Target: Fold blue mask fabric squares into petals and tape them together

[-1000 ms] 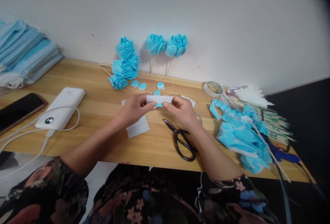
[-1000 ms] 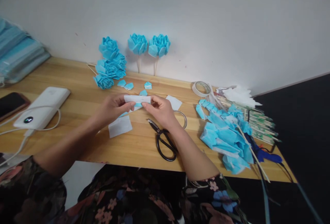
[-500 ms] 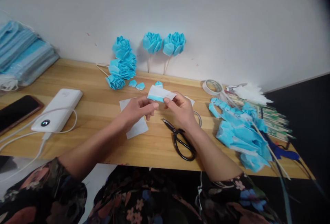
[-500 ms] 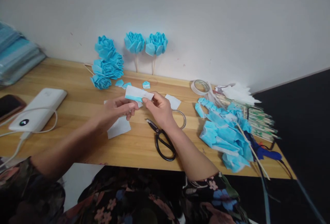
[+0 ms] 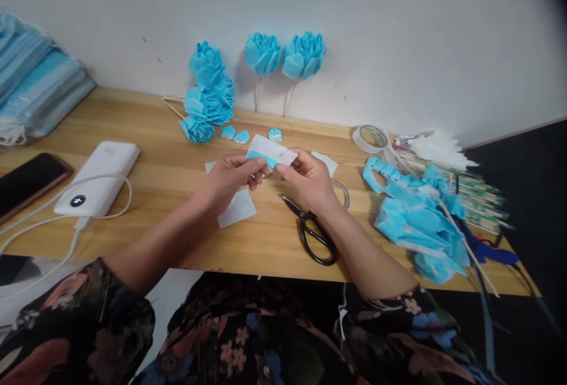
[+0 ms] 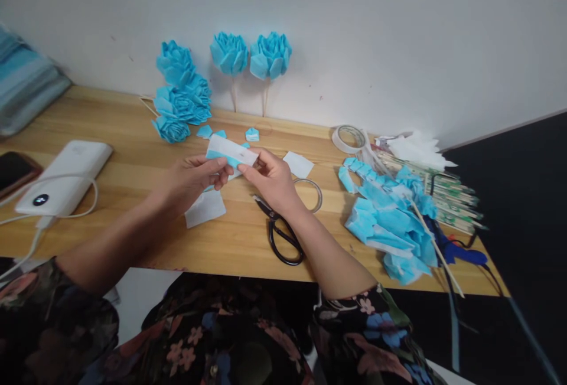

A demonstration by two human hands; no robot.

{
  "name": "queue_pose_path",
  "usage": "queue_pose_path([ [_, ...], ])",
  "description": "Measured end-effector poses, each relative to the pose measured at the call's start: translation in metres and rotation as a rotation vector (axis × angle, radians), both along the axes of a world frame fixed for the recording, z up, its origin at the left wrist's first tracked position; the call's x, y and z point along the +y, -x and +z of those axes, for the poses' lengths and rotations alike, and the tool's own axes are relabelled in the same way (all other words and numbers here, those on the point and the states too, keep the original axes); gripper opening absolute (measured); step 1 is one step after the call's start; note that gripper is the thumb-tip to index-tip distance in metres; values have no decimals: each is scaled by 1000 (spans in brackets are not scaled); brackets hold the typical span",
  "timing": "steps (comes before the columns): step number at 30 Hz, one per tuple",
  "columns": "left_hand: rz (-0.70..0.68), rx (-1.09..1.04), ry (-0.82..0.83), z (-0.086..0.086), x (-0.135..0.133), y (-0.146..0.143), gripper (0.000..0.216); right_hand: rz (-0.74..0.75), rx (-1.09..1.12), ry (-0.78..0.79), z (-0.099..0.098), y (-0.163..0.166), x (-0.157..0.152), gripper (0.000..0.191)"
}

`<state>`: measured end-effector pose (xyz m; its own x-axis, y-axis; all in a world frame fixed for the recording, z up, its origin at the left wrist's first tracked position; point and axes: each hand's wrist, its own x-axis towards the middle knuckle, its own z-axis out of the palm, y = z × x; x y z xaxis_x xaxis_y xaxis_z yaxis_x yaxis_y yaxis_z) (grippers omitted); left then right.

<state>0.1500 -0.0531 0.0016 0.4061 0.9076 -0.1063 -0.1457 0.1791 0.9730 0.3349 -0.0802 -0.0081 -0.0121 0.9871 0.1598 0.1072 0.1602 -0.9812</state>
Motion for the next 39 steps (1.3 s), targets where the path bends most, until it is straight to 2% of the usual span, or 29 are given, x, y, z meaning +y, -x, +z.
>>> queue_pose_path([
  [7,35,-11,5,1,0,-1,26,33,-20,5,-4,0,0,34],
  [12,65,-79,50,6,1,-1,23,93,-70,-34,-2,-6,1,59],
  [14,63,-126,71,8,3,0,22,76,-149,-135,2,-12,1,63],
  [19,34,-171,121,8,4,1,21,-64,-542,-530,13,-23,-1,54],
  [22,-10,-163,133,6,2,1,20,-57,-715,-746,15,-23,-1,55],
  [24,-27,-154,139,6,2,1,20,-24,-746,-821,14,-21,0,56],
  [34,-35,-75,130,5,2,-1,30,30,-728,-843,8,-19,3,32],
  [39,14,38,25,3,2,0,38,39,-763,-800,5,-20,4,26],
])
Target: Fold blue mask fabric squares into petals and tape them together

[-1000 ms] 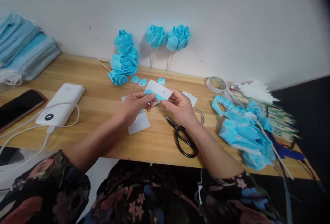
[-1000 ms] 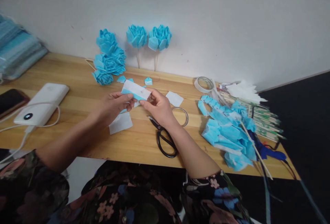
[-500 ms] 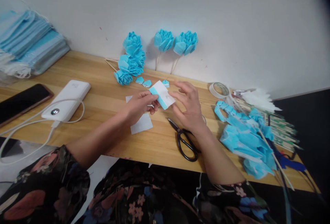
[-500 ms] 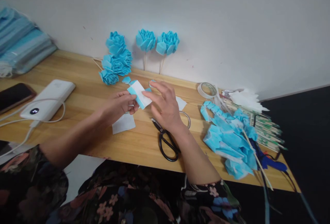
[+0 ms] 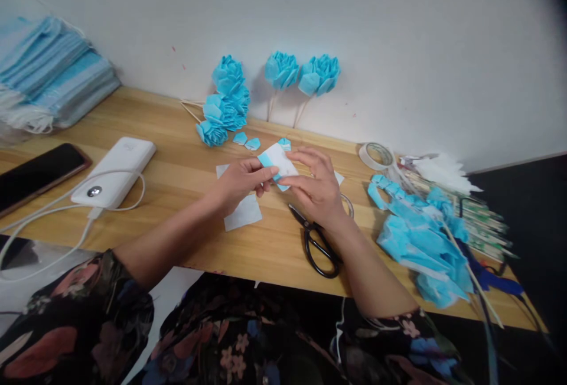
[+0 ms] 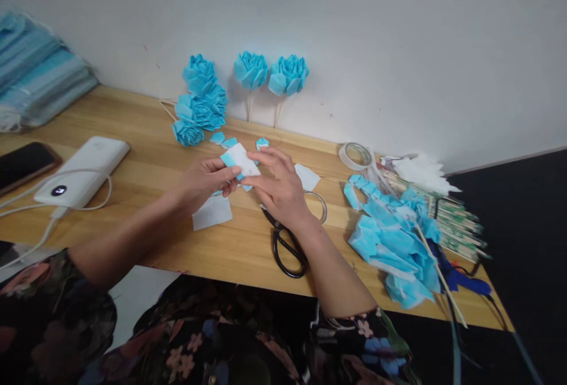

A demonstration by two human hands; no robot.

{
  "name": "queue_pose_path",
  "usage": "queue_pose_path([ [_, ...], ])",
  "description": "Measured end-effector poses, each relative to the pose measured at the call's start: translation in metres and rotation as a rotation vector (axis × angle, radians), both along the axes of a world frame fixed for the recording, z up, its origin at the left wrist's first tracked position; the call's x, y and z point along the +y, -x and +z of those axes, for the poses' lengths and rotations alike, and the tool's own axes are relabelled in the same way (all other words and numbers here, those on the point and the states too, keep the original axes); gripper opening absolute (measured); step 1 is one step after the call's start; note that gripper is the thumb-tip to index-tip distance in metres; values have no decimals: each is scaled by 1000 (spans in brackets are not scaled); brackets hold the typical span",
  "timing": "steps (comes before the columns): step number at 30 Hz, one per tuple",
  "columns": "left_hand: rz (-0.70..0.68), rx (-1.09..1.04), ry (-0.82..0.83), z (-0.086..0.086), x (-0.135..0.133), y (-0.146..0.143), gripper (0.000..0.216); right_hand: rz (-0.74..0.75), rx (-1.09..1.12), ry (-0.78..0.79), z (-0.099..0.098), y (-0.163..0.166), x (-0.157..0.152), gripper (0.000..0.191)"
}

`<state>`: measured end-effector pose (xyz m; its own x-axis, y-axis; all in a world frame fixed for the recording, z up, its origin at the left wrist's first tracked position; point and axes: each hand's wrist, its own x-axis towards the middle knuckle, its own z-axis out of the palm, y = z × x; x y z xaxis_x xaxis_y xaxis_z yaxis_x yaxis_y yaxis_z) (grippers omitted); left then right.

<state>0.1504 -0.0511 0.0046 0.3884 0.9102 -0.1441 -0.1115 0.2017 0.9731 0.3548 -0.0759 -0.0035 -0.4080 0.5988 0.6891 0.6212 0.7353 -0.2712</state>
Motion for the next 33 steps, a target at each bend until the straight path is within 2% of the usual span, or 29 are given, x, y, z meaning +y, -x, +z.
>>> queue_pose_path([
  [9,19,21,-66,-3,3,2,39,-26,24,45,-2,0,0,38],
  [14,25,29,-56,-2,8,-1,39,15,-2,24,6,2,10,27],
  [17,29,54,-106,11,13,-4,35,25,6,47,15,1,21,24],
  [21,72,89,-245,37,25,-7,30,73,107,20,33,0,37,18],
  [25,154,67,-334,55,40,-13,32,-7,142,28,50,2,51,14],
  [29,202,49,-363,53,50,-16,34,-23,176,22,55,5,57,14],
  [33,213,53,-327,42,50,-16,33,18,196,87,45,4,58,22],
])
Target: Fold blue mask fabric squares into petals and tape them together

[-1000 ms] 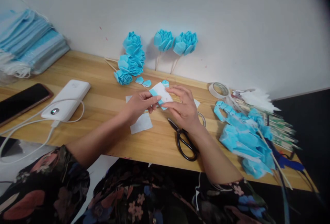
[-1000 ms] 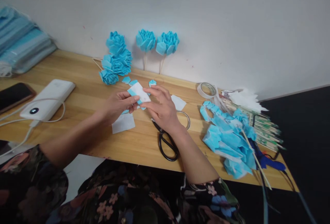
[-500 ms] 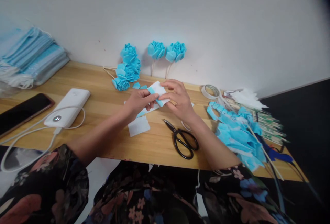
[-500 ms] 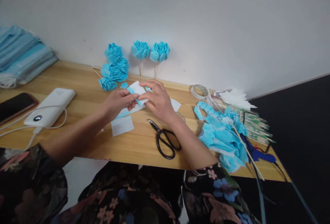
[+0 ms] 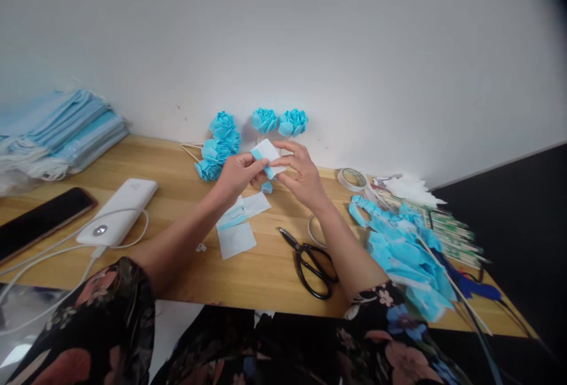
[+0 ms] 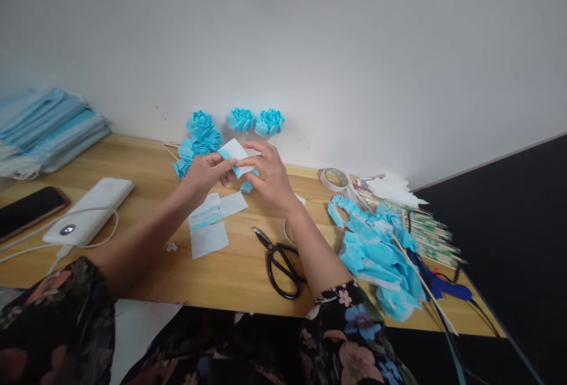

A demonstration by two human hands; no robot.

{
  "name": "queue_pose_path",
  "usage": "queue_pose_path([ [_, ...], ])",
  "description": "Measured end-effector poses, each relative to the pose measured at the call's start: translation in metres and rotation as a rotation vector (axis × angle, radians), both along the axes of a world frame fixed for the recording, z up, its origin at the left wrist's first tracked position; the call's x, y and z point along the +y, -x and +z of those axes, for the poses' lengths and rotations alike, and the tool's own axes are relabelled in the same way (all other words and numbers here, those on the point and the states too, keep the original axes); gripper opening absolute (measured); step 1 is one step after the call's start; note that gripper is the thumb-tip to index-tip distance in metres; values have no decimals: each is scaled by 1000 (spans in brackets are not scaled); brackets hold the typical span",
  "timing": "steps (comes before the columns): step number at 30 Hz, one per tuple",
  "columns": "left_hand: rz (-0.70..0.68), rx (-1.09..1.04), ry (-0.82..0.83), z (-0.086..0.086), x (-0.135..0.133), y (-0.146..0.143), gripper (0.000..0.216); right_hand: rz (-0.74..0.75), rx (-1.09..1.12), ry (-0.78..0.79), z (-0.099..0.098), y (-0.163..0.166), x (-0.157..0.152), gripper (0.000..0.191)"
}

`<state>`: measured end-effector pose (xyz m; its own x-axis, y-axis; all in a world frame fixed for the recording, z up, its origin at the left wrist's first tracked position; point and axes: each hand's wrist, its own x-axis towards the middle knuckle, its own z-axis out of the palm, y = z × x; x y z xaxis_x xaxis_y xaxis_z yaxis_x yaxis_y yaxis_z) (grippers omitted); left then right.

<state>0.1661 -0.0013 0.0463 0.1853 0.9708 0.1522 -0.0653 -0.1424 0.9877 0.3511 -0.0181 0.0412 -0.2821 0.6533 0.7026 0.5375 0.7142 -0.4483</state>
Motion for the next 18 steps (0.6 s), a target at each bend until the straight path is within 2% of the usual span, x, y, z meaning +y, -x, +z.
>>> queue_pose_path([
  [6,15,-14,33,-11,-1,-3,31,36,139,179,-12,1,2,6],
  [13,22,-6,-30,-17,0,-6,30,53,603,514,-29,14,3,25],
  [18,4,-7,-51,-19,-1,-6,29,60,701,585,-35,16,3,27],
])
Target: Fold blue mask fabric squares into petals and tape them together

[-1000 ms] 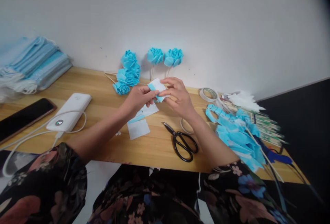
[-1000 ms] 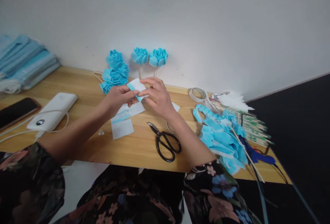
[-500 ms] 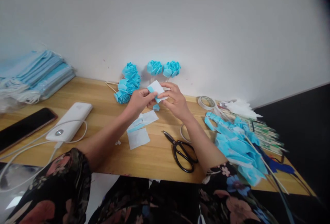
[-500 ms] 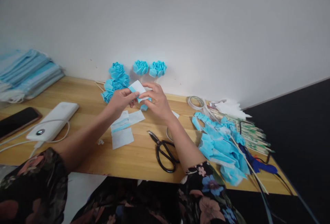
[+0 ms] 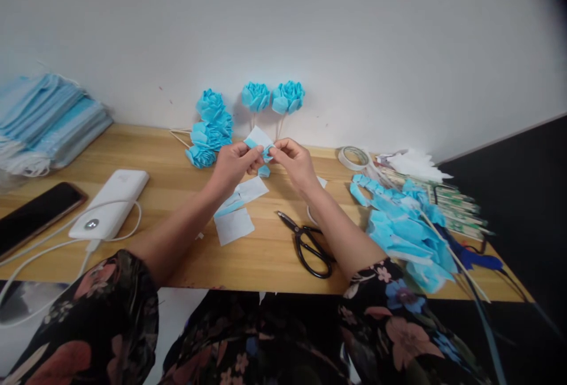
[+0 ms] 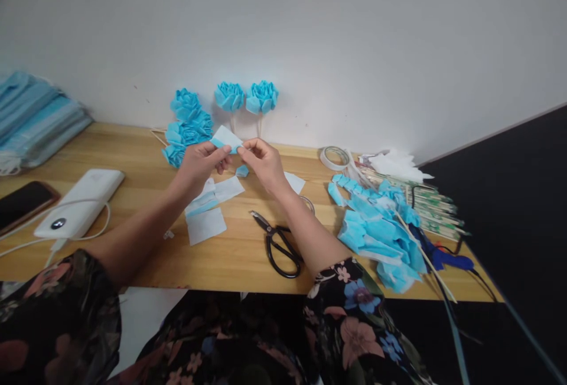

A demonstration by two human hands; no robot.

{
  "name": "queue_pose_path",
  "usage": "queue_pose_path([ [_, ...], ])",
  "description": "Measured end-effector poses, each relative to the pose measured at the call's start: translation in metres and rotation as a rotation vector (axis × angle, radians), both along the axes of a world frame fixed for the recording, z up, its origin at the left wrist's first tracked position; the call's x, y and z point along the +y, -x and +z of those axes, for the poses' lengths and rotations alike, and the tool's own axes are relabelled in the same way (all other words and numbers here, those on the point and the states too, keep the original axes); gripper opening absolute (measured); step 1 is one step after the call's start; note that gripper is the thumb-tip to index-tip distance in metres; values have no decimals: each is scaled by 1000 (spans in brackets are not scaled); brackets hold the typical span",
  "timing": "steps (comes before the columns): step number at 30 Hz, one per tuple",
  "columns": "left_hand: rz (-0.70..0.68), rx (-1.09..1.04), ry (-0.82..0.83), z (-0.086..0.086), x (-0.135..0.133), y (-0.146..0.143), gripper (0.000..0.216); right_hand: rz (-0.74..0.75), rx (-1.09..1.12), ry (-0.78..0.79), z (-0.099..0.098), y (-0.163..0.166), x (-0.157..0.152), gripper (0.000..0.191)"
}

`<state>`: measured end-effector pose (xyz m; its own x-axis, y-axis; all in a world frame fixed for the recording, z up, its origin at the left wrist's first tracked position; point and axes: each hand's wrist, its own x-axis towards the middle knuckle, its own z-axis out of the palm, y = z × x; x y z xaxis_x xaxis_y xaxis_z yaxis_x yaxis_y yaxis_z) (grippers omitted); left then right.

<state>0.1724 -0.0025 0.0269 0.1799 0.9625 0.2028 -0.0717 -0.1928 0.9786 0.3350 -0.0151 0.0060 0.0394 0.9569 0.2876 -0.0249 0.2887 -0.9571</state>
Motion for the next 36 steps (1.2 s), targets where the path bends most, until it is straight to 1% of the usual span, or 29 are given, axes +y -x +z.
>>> queue_pose_path([
  [5,-13,30,6,0,0,0,29,-17,22,7,3,-1,0,27],
  [11,-26,30,-8,-5,2,0,31,-49,34,8,3,0,0,25],
  [15,-36,52,-19,-5,0,1,34,-45,81,-19,3,0,2,35],
  [18,-51,51,-4,-4,-2,1,31,-39,40,-34,2,0,2,40],
  [22,-23,40,26,-3,0,0,24,-47,9,-9,1,-2,1,46],
  [24,-16,37,29,-2,1,0,21,-16,63,21,1,-4,1,50],
  [26,-36,62,35,-1,1,1,21,49,115,49,2,-6,1,55],
  [28,-67,110,38,-1,1,1,21,116,114,69,5,-8,0,57],
  [31,-96,159,27,-4,1,1,20,157,45,69,7,-9,0,52],
  [33,-94,146,18,-5,2,1,20,134,7,54,7,-9,0,47],
  [36,-39,61,-5,-6,3,0,21,86,-10,43,6,-7,1,34],
])
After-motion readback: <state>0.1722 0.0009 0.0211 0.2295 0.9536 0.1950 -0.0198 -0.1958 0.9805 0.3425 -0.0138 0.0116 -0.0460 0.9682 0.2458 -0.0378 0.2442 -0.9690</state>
